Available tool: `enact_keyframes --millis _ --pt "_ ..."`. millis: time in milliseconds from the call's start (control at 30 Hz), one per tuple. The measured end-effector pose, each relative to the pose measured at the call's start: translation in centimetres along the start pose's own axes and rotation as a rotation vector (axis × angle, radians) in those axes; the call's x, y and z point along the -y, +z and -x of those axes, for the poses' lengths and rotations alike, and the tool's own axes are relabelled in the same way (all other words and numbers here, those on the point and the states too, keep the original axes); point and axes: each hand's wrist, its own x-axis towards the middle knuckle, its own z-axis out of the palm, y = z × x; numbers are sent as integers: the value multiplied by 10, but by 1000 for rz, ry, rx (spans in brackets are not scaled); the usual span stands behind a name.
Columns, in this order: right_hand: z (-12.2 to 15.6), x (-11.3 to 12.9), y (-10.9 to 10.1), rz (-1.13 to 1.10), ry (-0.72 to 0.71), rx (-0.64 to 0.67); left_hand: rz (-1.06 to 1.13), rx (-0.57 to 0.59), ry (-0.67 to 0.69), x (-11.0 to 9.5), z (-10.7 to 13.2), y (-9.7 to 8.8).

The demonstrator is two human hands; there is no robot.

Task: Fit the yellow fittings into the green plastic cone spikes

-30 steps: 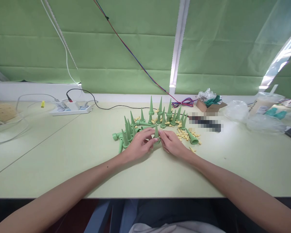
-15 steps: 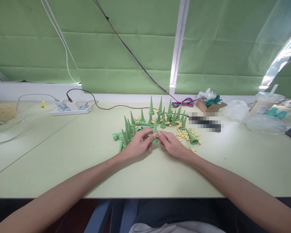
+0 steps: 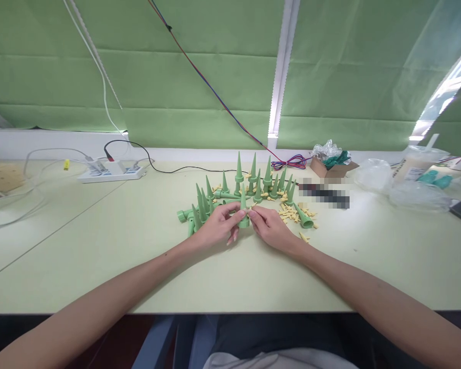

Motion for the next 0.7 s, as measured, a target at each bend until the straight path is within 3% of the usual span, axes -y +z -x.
enact_keyframes --millis 400,700 --pt "1 -3 -3 108 -105 6 175 72 -30 6 -3 -4" --pt "2 2 -2 232 -153 -34 204 50 -48 2 -2 -3"
